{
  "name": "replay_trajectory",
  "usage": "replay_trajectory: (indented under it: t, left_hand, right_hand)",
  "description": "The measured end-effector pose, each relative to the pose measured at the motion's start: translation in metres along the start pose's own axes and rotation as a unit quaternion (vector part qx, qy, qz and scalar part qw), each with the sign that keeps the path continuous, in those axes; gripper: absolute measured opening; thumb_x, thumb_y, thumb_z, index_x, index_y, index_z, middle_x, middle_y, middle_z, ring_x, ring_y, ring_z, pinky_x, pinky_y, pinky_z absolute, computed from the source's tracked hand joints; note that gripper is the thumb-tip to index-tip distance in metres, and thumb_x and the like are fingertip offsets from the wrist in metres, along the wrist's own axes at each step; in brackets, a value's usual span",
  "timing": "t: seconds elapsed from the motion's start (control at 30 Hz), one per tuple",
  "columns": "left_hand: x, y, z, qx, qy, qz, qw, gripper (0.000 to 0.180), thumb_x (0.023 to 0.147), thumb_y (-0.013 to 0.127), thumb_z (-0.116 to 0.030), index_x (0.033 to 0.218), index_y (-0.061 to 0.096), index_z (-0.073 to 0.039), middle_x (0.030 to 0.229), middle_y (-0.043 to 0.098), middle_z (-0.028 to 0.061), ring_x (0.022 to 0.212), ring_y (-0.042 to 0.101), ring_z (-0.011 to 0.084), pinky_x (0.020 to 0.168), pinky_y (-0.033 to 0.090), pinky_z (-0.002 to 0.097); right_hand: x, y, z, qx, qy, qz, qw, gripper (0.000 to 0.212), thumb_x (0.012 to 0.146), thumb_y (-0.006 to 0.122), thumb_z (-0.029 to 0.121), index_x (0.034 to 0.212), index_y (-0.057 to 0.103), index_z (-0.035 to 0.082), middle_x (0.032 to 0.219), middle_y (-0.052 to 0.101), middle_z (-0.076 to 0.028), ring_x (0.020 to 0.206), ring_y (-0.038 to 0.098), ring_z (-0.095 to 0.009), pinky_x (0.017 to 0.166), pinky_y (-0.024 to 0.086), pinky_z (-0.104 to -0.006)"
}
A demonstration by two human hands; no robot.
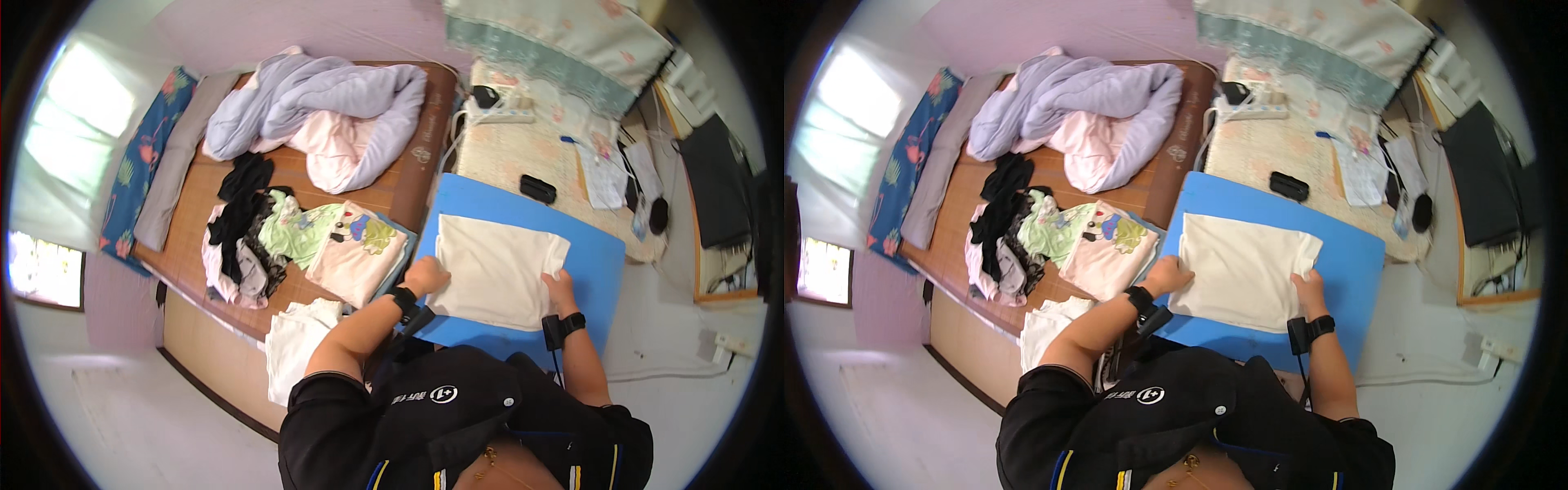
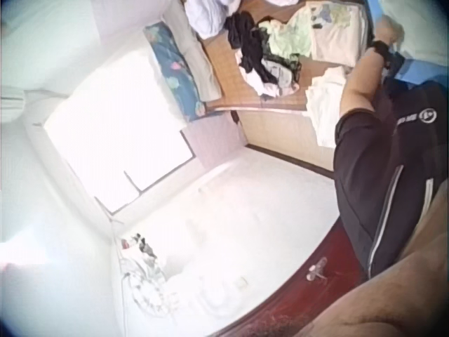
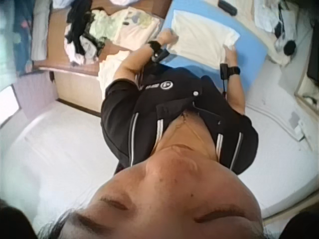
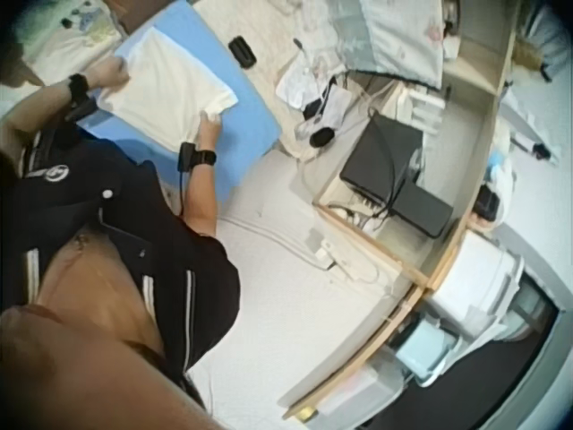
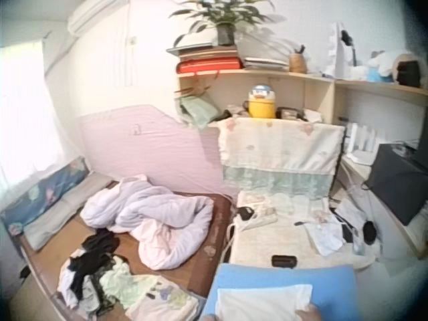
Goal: The person folds multiple shirts and patterned garments one by one using a blue folding board on a table.
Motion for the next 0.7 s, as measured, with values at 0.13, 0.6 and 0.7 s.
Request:
replay_trajectory:
  t: [0.13, 0.6, 0.7]
  left_hand:
    - [-0.025, -0.016, 0.022, -0.173, 0.023, -0.015, 0.984, 0.040, 0.073, 0.052, -0.028, 0.098, 0.053, 0.004, 0.098, 0.055, 0.0250, 0.092, 0.053, 0.0359, 0.083, 0.041, 0.0371]
    - [-0.151, -0.083, 0.233, -0.353, -0.097, -0.394, 0.843, 0.021, 0.084, 0.049, -0.019, 0.086, 0.043, 0.001, 0.073, 0.052, 0.0158, 0.067, 0.050, 0.0221, 0.059, 0.041, 0.0320]
    - [-0.162, -0.074, 0.248, -0.367, -0.115, -0.436, 0.814, 0.023, 0.084, 0.048, -0.020, 0.084, 0.039, 0.001, 0.072, 0.051, 0.0242, 0.065, 0.053, 0.0339, 0.057, 0.040, 0.0380]
  right_hand:
    - [-0.005, 0.031, 0.085, -0.043, -0.164, 0.056, 0.984, 0.030, 0.078, 0.055, 0.015, 0.101, 0.049, -0.003, 0.093, 0.058, -0.019, 0.085, 0.055, -0.033, 0.072, 0.043, -0.0359]
    - [-0.043, 0.288, 0.370, -0.079, -0.406, 0.264, 0.871, 0.027, 0.082, 0.051, 0.019, 0.097, 0.045, -0.002, 0.086, 0.055, -0.025, 0.085, 0.051, -0.041, 0.069, 0.042, -0.0402]
    - [-0.049, 0.320, 0.378, -0.078, -0.400, 0.300, 0.862, 0.029, 0.081, 0.052, 0.020, 0.099, 0.044, -0.002, 0.088, 0.055, -0.025, 0.086, 0.051, -0.041, 0.072, 0.041, -0.0399]
Point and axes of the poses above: each hand's wrist, its own x-axis towards the middle knuckle, its own y-axis out of the palm, z = x × y, the point moved 9 cm from there along x, towards the middle knuckle
